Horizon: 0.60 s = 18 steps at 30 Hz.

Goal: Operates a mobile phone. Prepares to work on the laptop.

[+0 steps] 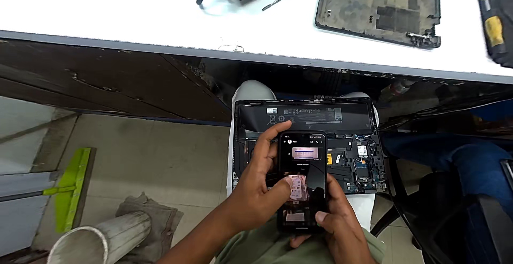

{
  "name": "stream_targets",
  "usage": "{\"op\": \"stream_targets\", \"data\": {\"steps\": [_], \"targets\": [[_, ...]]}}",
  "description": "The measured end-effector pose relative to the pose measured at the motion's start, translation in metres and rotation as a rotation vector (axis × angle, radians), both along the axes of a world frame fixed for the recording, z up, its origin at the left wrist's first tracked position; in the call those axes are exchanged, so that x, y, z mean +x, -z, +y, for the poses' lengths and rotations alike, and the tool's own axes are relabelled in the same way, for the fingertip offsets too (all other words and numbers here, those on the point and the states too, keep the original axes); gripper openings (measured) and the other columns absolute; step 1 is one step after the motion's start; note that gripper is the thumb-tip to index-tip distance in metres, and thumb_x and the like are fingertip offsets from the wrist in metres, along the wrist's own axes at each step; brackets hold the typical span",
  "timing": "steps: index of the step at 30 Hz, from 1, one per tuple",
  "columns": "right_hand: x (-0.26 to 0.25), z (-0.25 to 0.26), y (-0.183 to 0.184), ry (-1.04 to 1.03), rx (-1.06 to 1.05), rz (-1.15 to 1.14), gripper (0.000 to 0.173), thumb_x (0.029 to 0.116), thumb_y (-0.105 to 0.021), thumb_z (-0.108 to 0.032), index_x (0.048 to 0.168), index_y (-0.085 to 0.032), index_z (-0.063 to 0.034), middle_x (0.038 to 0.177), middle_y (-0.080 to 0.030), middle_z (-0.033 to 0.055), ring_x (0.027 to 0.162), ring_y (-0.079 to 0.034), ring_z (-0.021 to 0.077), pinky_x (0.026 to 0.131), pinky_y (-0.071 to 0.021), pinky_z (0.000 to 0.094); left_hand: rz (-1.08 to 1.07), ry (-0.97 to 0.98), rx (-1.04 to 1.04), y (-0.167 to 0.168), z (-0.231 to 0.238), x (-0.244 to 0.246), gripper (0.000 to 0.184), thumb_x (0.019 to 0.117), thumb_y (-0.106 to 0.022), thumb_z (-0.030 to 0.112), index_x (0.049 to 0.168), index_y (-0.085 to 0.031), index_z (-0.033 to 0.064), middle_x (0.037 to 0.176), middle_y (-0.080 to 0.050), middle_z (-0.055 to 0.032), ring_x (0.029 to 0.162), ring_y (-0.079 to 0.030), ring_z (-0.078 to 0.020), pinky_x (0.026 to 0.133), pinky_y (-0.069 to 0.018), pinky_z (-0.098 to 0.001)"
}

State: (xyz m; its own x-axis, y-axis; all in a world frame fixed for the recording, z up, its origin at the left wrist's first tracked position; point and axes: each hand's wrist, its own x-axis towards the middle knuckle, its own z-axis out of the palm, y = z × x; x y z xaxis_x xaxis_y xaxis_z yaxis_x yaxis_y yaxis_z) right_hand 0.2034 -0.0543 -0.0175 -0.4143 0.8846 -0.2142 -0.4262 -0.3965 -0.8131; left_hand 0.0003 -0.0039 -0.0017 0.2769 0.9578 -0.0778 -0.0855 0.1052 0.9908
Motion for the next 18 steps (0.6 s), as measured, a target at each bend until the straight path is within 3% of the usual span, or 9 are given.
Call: {"op": "stream_targets", "data": {"steps": [4, 10, 18], "targets": [[0.0002, -0.0003, 0.0001, 0.002, 0.004, 0.011, 0.058, 0.0934, -0.041, 0.000, 0.149, -0.024, 0.0001, 0.130, -0.058, 0.0175, 0.111, -0.068, 0.0334, 0.062, -0.0651, 0.0489, 0.015, -0.027, 0.000, -0.0008, -0.0003, 0.0004, 0.085, 0.0872, -0.057, 0.002, 0.160, -0.022, 0.0264, 0.131, -0.061, -0.0116, 0.109, -0.068, -0.0283, 0.081, -0.0633, -0.0405], [0.0004, 0.0002, -0.0005, -0.032, 0.002, 0.003, 0.057, 0.0945, -0.041, -0.001, 0.148, -0.024, 0.0005, 0.130, -0.058, 0.0164, 0.110, -0.069, 0.0317, 0.061, -0.0653, 0.0474, 0.016, -0.158, 0.012, -0.0059, 0.0018, 0.0026, 0.046, 0.1045, -0.043, 0.007, 0.150, -0.039, 0.0149, 0.114, -0.067, -0.0130, 0.094, -0.071, -0.0230, 0.074, -0.0626, -0.0328], [-0.0002, 0.0021, -0.0017, -0.034, -0.006, -0.006, 0.054, 0.0946, -0.041, -0.001, 0.147, -0.028, -0.0011, 0.128, -0.059, 0.0159, 0.108, -0.069, 0.0309, 0.058, -0.0648, 0.0463, 0.002, -0.164, 0.018, -0.0072, 0.0033, 0.0010, 0.043, 0.1058, -0.038, 0.009, 0.148, -0.041, 0.0128, 0.111, -0.067, -0.0139, 0.093, -0.071, -0.0223, 0.076, -0.0622, -0.0329]]}}
